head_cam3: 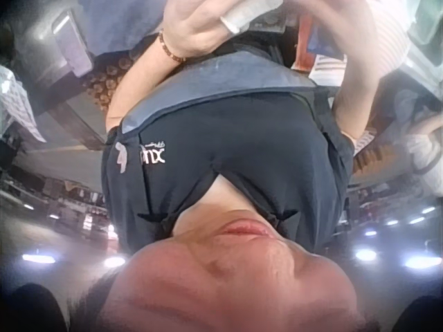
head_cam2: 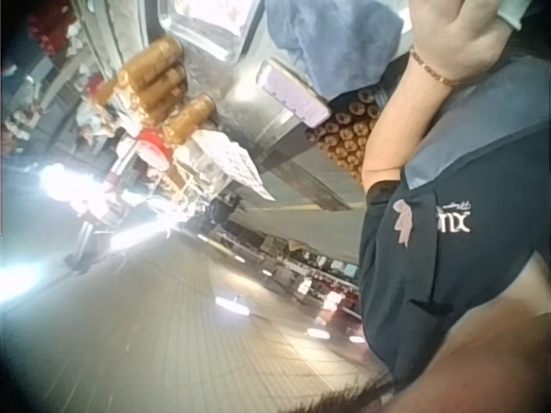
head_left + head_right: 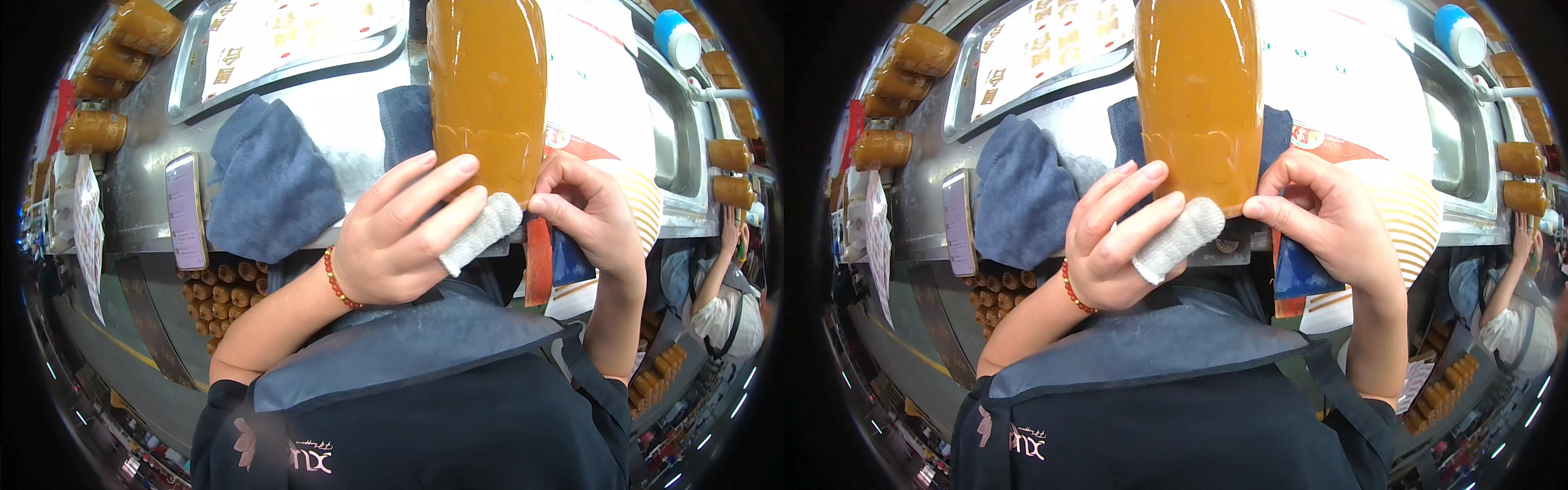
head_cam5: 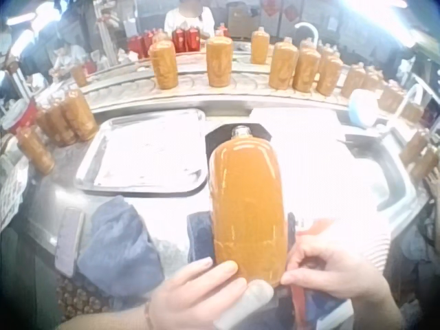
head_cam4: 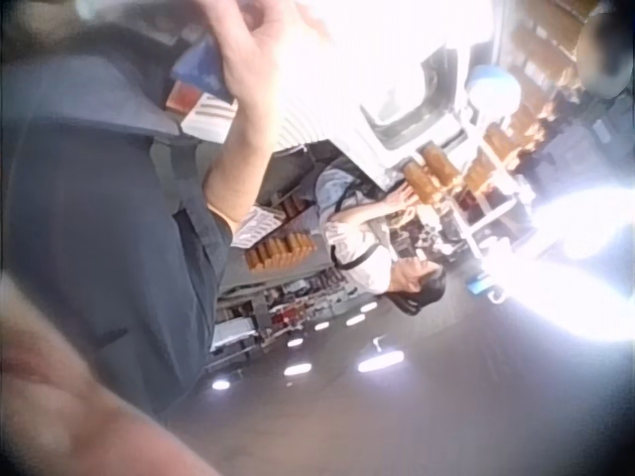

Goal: The person applies adhesive labels to amber-colored bottles on a stainless steel counter. They smooth each label with a blue squeegee, peel off backing strips, and place finished bottles into a tray. The process is repeated for multiple bottles.

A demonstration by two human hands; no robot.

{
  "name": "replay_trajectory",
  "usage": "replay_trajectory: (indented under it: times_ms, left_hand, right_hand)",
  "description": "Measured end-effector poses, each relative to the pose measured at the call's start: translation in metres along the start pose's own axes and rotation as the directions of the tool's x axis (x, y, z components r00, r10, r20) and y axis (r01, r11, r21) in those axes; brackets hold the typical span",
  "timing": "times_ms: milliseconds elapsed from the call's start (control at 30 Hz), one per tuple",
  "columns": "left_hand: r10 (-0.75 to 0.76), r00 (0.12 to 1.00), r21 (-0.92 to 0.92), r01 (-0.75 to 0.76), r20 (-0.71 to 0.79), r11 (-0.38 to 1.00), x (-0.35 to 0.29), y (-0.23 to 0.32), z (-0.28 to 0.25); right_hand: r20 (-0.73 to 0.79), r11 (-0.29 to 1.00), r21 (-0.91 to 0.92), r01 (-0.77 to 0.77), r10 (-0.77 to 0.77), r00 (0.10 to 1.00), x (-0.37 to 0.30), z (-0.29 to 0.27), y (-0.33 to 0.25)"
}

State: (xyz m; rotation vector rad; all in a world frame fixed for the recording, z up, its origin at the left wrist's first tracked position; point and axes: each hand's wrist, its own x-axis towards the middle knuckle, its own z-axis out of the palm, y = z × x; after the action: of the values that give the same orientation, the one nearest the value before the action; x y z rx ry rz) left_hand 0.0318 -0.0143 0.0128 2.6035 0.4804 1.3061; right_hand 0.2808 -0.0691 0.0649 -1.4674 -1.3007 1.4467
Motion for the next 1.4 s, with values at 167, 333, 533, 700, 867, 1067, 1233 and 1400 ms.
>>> replay_trajectory:
  times_ms: [167,333,533,700,867,1067,1233,1400]
  left_hand:
    - [0.144,0.989,0.168,-0.140,-0.011,0.976,0.013,-0.003,0.014]
    - [-0.048,0.995,-0.026,0.046,-0.087,0.999,0.035,-0.004,0.028]
    - [-0.179,0.984,-0.020,0.179,0.018,0.984,0.033,-0.006,0.013]
    - [-0.201,0.980,-0.046,0.201,0.009,0.978,0.027,-0.009,0.009]
    - [-0.237,0.971,-0.088,0.237,0.019,0.967,0.020,-0.013,0.008]
    - [-0.276,0.961,-0.156,0.275,0.015,0.949,0.011,-0.017,0.007]
    - [-0.307,0.950,-0.132,0.312,0.057,0.941,0.010,-0.010,-0.003]
    - [-0.033,0.999,-0.094,0.032,-0.002,0.995,-0.016,-0.001,-0.008]
  right_hand:
    - [-0.013,0.995,0.046,-0.084,0.085,0.996,-0.001,0.000,-0.001]
    - [-0.051,0.997,0.040,-0.070,0.072,0.996,-0.004,0.006,-0.001]
    - [-0.064,0.996,-0.086,-0.031,0.025,0.998,-0.013,-0.001,-0.019]
    - [-0.072,0.994,-0.113,-0.006,-0.002,0.997,-0.013,0.001,-0.018]
    - [-0.061,0.990,-0.139,0.008,-0.016,0.998,-0.011,0.002,-0.016]
    - [-0.060,0.988,-0.155,0.018,-0.027,0.998,-0.007,0.004,-0.012]
    - [-0.048,0.966,-0.255,0.045,-0.059,0.997,-0.003,0.002,-0.010]
    - [-0.041,0.992,-0.122,-0.011,0.006,0.999,0.000,0.003,-0.003]
